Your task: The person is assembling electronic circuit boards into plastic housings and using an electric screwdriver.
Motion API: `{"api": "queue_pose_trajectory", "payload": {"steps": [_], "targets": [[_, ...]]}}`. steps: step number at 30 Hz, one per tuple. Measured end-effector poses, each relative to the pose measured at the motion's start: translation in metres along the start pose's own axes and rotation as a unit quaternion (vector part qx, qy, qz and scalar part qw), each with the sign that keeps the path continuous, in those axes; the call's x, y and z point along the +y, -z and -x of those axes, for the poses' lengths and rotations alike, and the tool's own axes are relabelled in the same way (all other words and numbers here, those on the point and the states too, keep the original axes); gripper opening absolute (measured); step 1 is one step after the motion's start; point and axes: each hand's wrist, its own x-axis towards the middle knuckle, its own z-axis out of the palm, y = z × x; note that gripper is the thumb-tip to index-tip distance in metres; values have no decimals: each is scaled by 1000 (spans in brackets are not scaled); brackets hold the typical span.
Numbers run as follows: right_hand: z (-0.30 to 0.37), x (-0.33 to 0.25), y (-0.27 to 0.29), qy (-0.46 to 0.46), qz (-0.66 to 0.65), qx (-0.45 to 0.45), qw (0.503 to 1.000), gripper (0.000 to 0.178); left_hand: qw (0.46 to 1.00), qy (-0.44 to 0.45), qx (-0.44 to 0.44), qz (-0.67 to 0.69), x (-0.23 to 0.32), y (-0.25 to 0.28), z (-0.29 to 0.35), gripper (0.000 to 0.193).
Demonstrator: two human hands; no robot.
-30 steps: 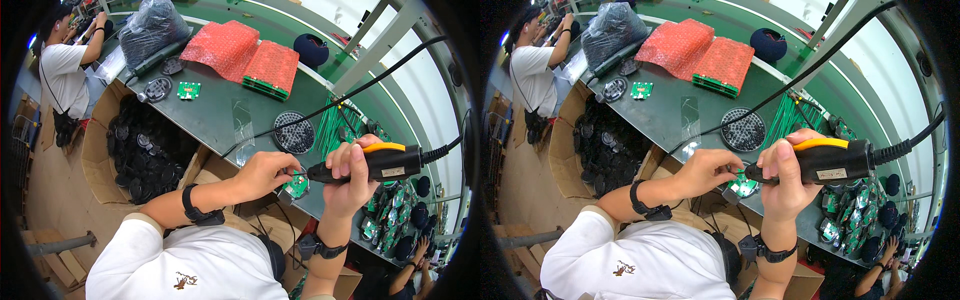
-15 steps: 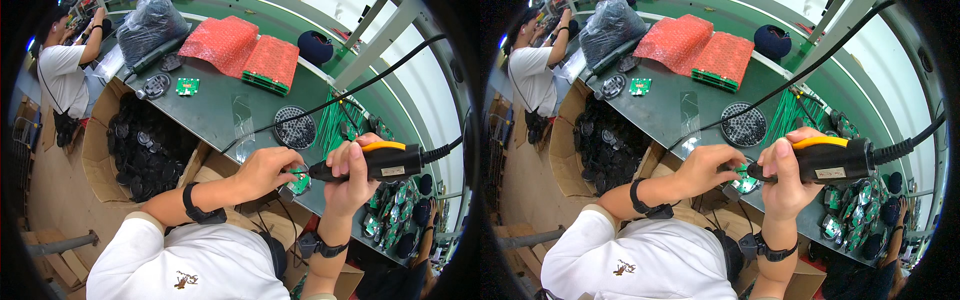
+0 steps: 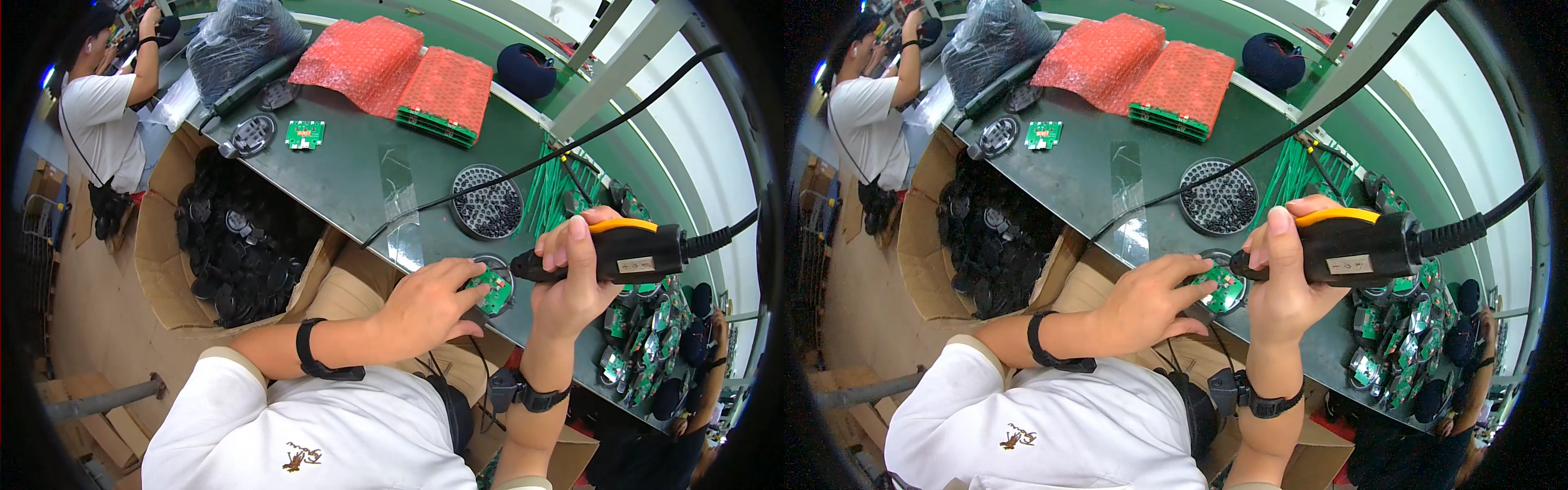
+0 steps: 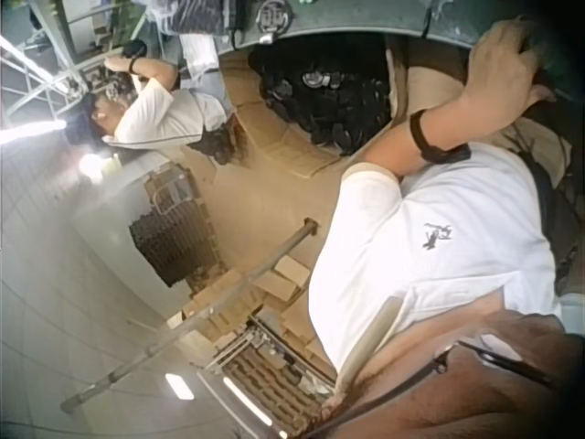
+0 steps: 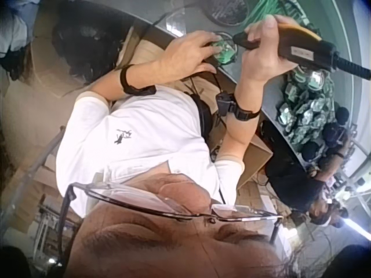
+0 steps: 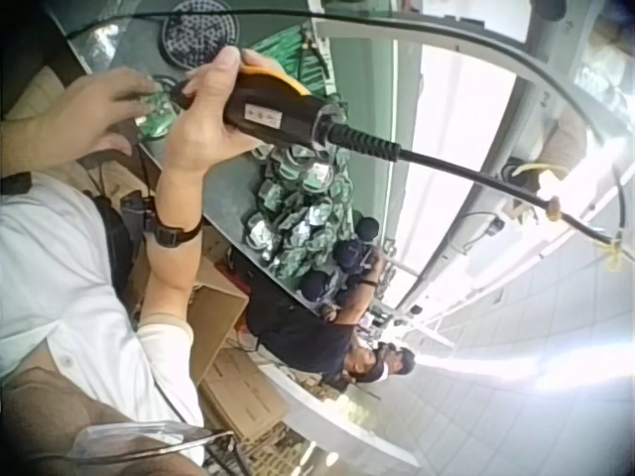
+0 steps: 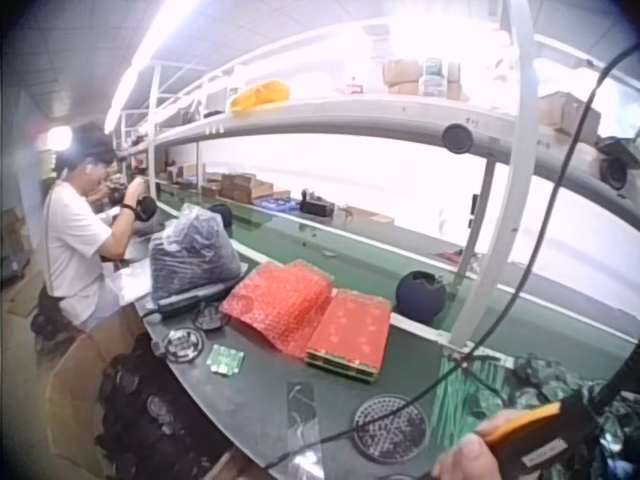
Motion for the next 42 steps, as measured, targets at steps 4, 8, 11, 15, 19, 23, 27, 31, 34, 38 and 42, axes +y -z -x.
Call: {"api": "queue_pose_trajectory", "payload": {"steps": [4,8,11,15,19,23,27,31,34,38,42], "targets": [[-3,-8,0,-12,-42,12,999,18,993,42,38,101,-5,4,-8,49],[-5,-19,0,-1,-49,3,999,21,986,63,119,98,-12,1,-22,40],[-4,-23,-2,-5,-34,-5,999,24,984,68,106,123,-15,-2,-28,33],[-2,-25,-2,-7,-47,-8,999,24,981,75,110,140,-16,-4,-30,24],[0,-26,-1,-7,-38,-17,999,23,981,65,116,139,-18,-4,-30,23],[1,-26,-1,-1,-34,-15,999,24,982,68,114,135,-17,-4,-30,22],[2,-25,0,1,-30,-11,999,24,984,62,107,127,-16,-3,-31,23],[1,-20,3,-1,-33,-15,999,22,993,70,68,66,-10,4,-21,37],[0,-13,5,7,-11,-5,1000,20,999,13,52,11,4,6,-5,53],[0,-6,4,9,-5,0,1000,19,998,16,8,-52,10,3,3,59],[-1,-1,3,21,3,-6,1000,19,998,17,10,-60,9,1,3,58]]}}
